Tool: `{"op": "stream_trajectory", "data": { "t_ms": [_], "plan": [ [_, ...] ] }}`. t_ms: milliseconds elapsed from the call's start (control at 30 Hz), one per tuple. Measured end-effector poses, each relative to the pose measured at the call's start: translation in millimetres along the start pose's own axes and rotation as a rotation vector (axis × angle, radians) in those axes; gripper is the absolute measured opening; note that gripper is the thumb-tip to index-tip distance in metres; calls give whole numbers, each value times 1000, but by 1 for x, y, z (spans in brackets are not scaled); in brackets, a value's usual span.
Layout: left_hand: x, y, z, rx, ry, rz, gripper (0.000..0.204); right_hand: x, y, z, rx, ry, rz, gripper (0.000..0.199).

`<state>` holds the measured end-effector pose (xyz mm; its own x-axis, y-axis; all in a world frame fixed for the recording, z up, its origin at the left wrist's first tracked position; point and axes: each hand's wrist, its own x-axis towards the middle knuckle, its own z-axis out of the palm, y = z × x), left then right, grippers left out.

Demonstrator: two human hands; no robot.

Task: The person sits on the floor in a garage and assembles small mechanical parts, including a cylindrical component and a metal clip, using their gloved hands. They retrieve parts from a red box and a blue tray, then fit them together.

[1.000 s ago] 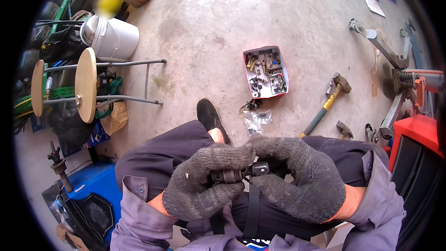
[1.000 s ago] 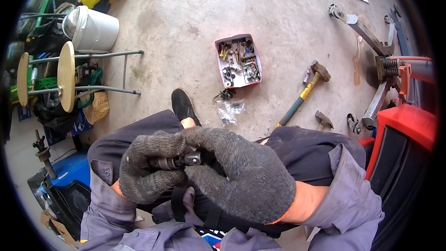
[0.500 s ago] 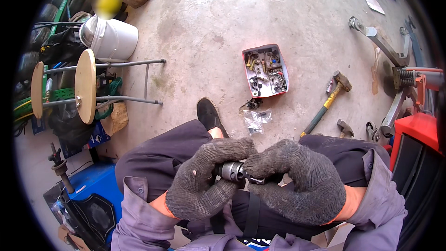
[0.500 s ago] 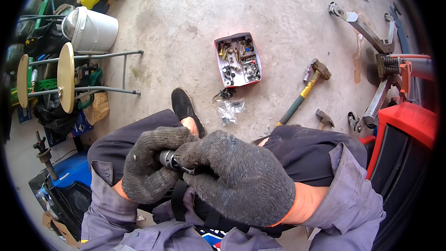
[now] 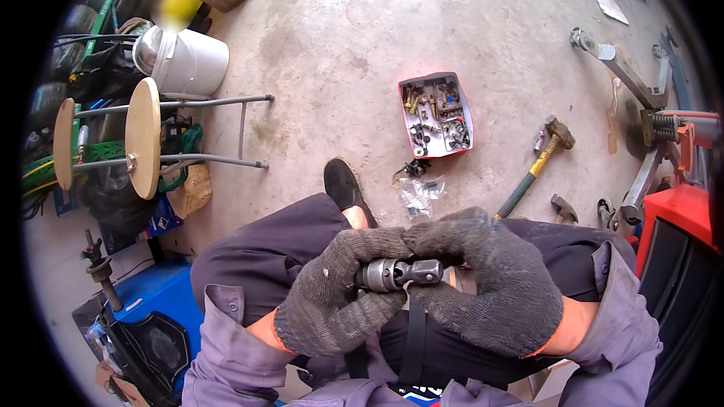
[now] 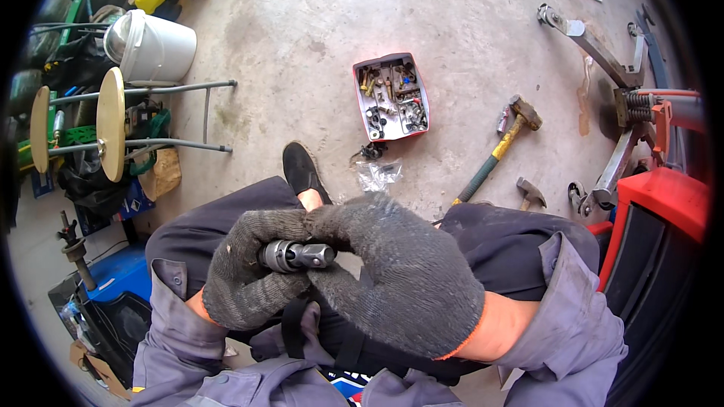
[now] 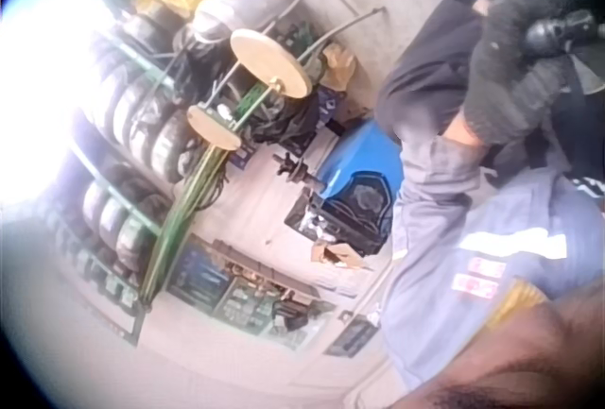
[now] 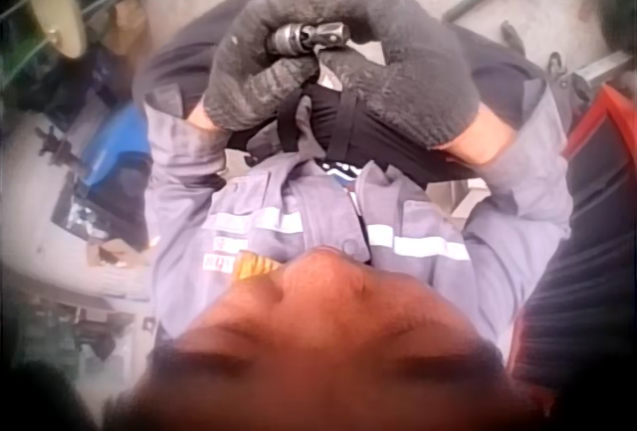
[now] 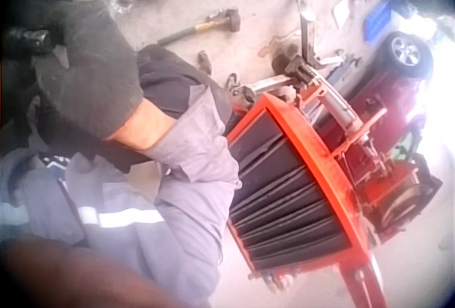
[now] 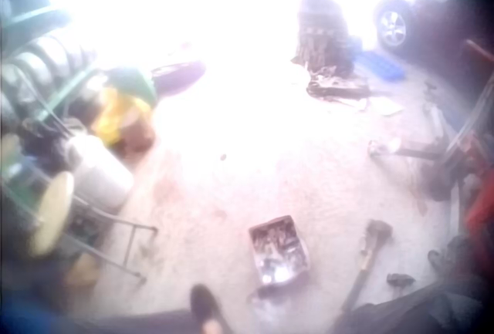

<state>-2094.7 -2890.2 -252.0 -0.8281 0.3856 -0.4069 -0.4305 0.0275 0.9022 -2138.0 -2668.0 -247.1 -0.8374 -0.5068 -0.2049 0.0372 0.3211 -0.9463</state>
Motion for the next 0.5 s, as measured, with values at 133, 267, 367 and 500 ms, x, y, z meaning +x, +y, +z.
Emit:
{"op": "stream_trajectory", "data": {
  "t_ms": [133,267,367,500],
  "plan": [
    [5,3,3,256,9,135,50,-1,0,-1,-32,-66,52,39],
    [10,10,4,404,10,199,50,-2,0,-2,-30,-55,46,40],
    [9,6,4,475,63,263,53,-2,0,0,-31,-52,48,37],
    [9,9,2,448,44,269,58,-3,-1,1,-42,-85,105,33]
  ]
}}
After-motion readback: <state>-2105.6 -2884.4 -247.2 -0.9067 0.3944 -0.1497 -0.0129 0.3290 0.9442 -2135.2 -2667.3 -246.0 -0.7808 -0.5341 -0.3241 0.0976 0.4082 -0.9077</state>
